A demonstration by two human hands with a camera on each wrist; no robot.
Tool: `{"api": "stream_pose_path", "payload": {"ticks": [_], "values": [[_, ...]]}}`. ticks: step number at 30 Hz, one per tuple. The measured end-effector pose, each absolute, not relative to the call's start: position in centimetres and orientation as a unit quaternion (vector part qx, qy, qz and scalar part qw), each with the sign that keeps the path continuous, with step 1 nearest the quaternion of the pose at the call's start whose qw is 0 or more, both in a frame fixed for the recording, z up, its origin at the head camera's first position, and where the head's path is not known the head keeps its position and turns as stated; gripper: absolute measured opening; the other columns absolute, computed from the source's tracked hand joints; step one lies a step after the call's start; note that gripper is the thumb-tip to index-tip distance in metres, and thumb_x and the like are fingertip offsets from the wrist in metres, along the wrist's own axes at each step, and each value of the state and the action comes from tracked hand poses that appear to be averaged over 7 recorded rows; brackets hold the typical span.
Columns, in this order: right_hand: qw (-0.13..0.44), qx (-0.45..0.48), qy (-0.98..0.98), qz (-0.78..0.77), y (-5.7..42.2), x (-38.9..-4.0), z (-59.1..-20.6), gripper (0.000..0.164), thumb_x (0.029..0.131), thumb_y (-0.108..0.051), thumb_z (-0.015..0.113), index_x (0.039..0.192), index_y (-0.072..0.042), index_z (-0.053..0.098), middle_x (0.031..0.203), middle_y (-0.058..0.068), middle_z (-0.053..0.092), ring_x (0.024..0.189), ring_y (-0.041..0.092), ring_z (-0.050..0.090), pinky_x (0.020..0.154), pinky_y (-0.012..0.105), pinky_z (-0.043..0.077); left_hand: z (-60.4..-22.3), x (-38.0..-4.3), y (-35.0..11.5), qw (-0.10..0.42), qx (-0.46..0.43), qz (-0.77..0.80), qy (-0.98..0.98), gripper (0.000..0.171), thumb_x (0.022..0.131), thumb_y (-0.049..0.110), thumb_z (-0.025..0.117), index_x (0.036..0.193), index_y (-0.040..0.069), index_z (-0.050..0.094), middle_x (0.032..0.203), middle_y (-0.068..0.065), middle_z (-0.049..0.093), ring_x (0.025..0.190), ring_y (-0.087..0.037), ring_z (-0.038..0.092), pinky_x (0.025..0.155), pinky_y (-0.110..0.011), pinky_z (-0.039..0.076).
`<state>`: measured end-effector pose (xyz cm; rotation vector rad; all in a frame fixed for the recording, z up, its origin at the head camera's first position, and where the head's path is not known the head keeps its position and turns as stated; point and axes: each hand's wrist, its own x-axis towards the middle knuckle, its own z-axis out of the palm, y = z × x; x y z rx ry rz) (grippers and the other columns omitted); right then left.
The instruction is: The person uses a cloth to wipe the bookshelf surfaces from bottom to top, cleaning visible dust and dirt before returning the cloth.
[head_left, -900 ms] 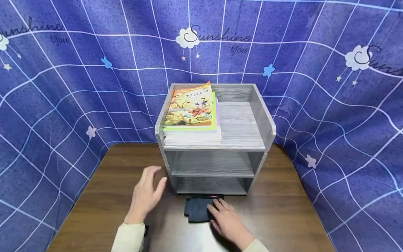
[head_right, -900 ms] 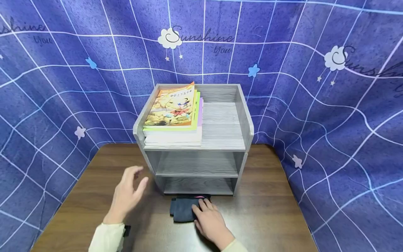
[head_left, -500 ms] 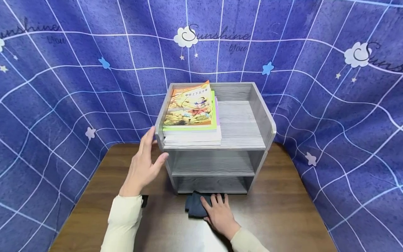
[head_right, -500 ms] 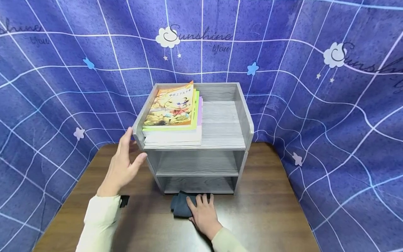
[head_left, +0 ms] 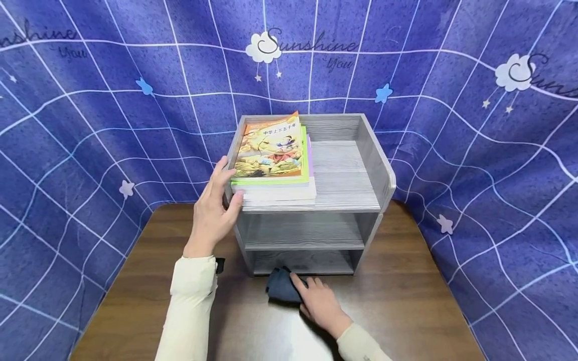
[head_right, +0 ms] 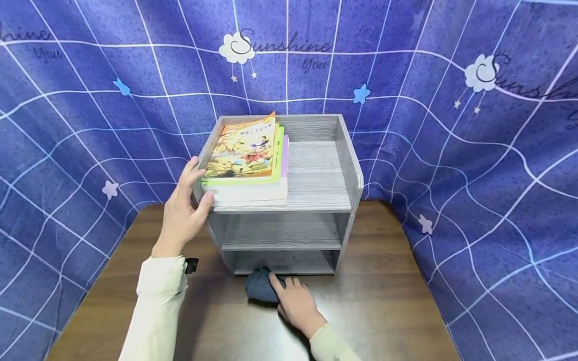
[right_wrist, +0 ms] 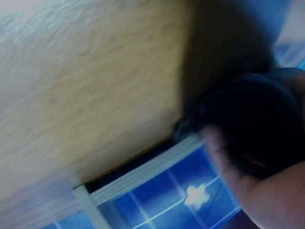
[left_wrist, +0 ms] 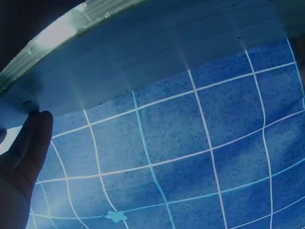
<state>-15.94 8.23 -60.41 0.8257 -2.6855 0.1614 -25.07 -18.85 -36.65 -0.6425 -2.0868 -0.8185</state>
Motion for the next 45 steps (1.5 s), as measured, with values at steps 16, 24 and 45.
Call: {"api": "stream_pose_path", "payload": {"ticks": [16,24,45], "values": [[0.335,0.008,-0.937,0.095,11.4,-18.1,-59.0,0.046,0.073,0.005,0.064,0.118,0.002,0.054,0.097,0.029,0.05,0.039,0.029,0.047,0.029,0.044,0.037,-36.9,-24.5,-17.9,0.399,-0.232,-0.338,-0.82,0.044,0.095,0.021,0.057,0.137,0.019,0.044,0.161,0.003,0.034,0.141,-0.029,0.04,0.095,-0.061,0.043],[0.343,0.07,-0.937,-0.025,10.5,-18.0,-60.5,0.031,0.087,-0.004,0.038,0.104,0.005,0.062,0.092,0.028,0.055,0.059,0.035,0.053,0.044,0.043,0.047,-36.9,-24.5,-17.4,0.405,-0.224,-0.35,-0.814,0.045,0.094,0.02,0.057,0.137,0.018,0.044,0.162,0.003,0.033,0.138,-0.032,0.044,0.099,-0.058,0.04],[0.282,0.039,-0.953,-0.104,10.1,-19.4,-61.3,0.049,0.096,-0.012,0.034,0.13,0.014,0.059,0.121,0.04,0.059,0.098,0.05,0.059,0.06,0.054,0.043,-36.8,-24.7,-17.5,0.389,-0.223,-0.353,-0.821,0.047,0.094,0.016,0.057,0.139,0.021,0.041,0.163,0.004,0.031,0.134,-0.037,0.046,0.093,-0.061,0.042]]}}
